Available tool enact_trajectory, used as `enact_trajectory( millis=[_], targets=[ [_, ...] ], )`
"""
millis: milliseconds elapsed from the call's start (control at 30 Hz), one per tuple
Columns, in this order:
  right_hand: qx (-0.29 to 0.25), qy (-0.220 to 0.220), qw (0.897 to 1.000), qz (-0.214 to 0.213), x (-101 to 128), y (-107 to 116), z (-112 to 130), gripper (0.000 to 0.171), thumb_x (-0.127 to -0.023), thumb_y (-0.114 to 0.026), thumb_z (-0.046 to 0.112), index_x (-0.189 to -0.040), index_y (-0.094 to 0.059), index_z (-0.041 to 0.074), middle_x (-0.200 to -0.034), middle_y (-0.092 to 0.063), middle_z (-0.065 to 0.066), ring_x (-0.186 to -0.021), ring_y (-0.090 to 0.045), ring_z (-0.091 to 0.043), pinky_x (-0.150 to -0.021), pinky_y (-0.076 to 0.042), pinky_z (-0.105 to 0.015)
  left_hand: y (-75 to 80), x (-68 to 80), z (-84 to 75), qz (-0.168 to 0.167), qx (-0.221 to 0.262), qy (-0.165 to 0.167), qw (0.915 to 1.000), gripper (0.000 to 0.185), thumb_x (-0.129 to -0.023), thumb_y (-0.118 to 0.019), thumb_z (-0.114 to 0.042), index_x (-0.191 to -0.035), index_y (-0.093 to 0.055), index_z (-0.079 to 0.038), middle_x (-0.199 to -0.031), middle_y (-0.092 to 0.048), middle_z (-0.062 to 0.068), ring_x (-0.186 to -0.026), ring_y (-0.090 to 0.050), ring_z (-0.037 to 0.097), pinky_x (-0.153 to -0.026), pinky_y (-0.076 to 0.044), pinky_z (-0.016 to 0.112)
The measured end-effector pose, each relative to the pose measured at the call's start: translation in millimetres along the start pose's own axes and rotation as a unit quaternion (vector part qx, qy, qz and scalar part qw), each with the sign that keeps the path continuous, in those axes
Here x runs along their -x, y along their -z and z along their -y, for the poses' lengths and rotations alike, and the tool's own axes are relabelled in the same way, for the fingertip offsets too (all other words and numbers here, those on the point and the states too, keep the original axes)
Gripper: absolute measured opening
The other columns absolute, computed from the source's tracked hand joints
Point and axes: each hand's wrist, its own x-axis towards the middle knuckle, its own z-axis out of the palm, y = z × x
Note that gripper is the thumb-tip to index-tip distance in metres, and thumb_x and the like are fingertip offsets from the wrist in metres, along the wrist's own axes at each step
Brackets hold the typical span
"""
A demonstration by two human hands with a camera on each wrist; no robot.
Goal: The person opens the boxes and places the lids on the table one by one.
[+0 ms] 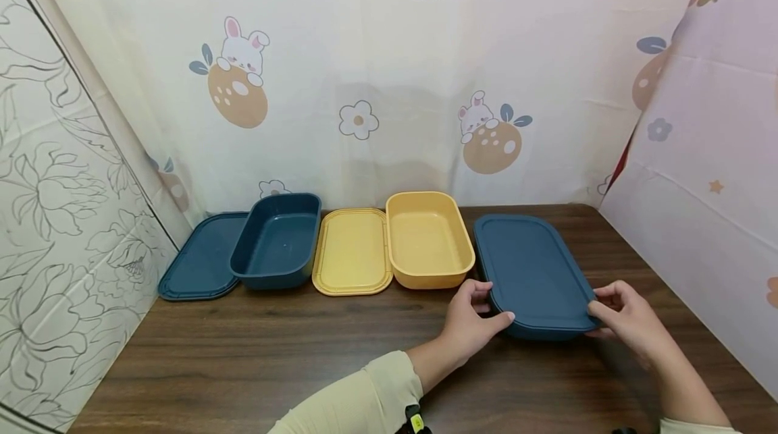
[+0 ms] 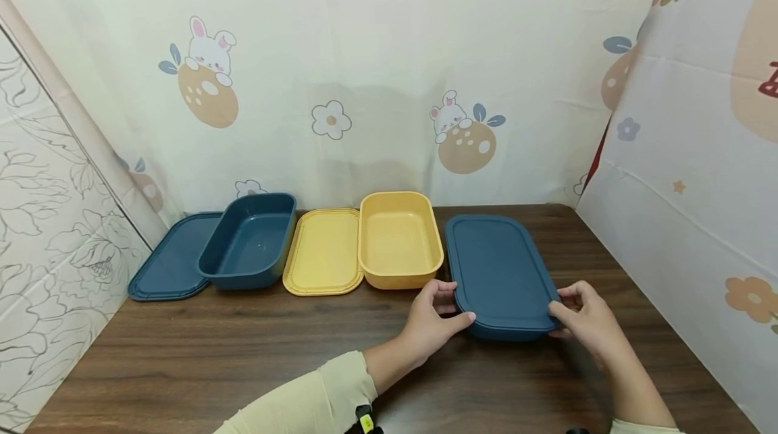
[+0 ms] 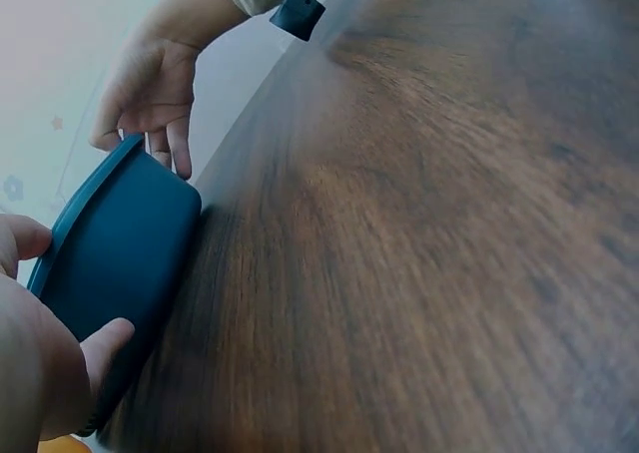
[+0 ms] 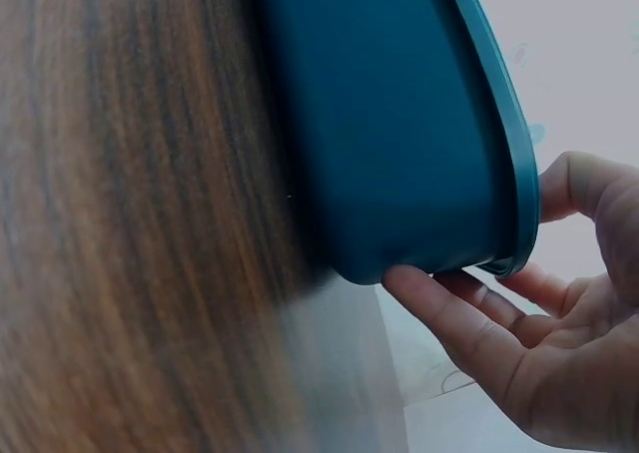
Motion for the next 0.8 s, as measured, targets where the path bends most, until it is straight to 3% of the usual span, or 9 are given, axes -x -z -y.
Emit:
enact_trajectory(
  millis=[167,300,433,600,667,733,800],
  targets=[
    [0.046,-0.009,0.999,0.004,1,2,5,0.037,-0.096,-0.052,0.003,-0.121,-0.034,-0.018,-0.104,-0.052,-0.027,-0.074,-0.058,-0.005,-0.064,-0.059,-0.034,1.2,-0.9,1.4,-0.001,-0.022,-0.018,0.9996,0.044,-0.077,-0.084,-0.012,-0.114,-0.061,-0.021,-0.106,-0.057,-0.01,-0.103,-0.059,0.02,-0.083,-0.053,0.027],
    [0.107,-0.021,0.994,0.003,2,6,10,0.045,-0.097,-0.055,0.012,-0.125,-0.037,-0.018,-0.107,-0.055,-0.031,-0.076,-0.058,-0.005,-0.063,-0.057,-0.031,2.1,-1.9,3.0,0.009,-0.029,-0.03,0.9991,0.056,-0.075,-0.085,-0.012,-0.123,-0.058,-0.018,-0.112,-0.055,-0.008,-0.109,-0.056,0.02,-0.087,-0.053,0.029],
    [0.19,-0.003,0.982,-0.012,3,9,13,0.05,-0.095,-0.06,0.019,-0.126,-0.043,-0.016,-0.109,-0.059,-0.035,-0.082,-0.065,-0.025,-0.062,-0.054,-0.032,2.4,-2.6,6.0,0.03,-0.05,-0.026,0.998,0.077,-0.071,-0.089,-0.016,-0.137,-0.049,-0.017,-0.122,-0.05,-0.006,-0.114,-0.052,0.015,-0.088,-0.052,0.025],
    [0.26,0.064,0.962,-0.053,9,5,17,0.049,-0.092,-0.066,0.018,-0.125,-0.049,-0.015,-0.117,-0.052,-0.038,-0.098,-0.059,-0.051,-0.071,-0.052,-0.053,2.8,-4.0,9.4,0.048,-0.081,-0.037,0.9949,0.093,-0.067,-0.091,-0.017,-0.146,-0.04,-0.014,-0.133,-0.044,0.0,-0.117,-0.052,0.013,-0.09,-0.05,0.022],
    [0.259,0.104,0.957,-0.071,10,2,19,0.046,-0.09,-0.068,0.013,-0.123,-0.052,-0.015,-0.116,-0.05,-0.036,-0.099,-0.057,-0.051,-0.077,-0.055,-0.04,3.1,-4.3,9.4,0.051,-0.095,-0.041,0.9933,0.097,-0.067,-0.092,-0.016,-0.147,-0.038,-0.012,-0.136,-0.042,0.001,-0.119,-0.052,0.014,-0.092,-0.049,0.022],
    [0.256,0.145,0.952,-0.088,11,-2,22,0.041,-0.087,-0.071,0.008,-0.12,-0.056,-0.012,-0.116,-0.05,-0.032,-0.099,-0.056,-0.048,-0.077,-0.05,-0.017,3.2,-5.5,10.2,0.054,-0.11,-0.044,0.9916,0.1,-0.066,-0.092,-0.017,-0.149,-0.036,-0.01,-0.139,-0.04,0.002,-0.123,-0.05,0.014,-0.094,-0.047,0.022],
    [0.255,0.19,0.943,-0.101,11,-5,24,0.038,-0.084,-0.074,0.004,-0.118,-0.06,-0.008,-0.118,-0.053,-0.026,-0.103,-0.056,-0.029,-0.074,-0.037,-0.001,3.1,-7.0,11.5,0.055,-0.124,-0.041,0.99,0.102,-0.066,-0.092,-0.018,-0.15,-0.034,-0.01,-0.142,-0.038,0.001,-0.125,-0.048,0.013,-0.095,-0.046,0.021]
  ],
)
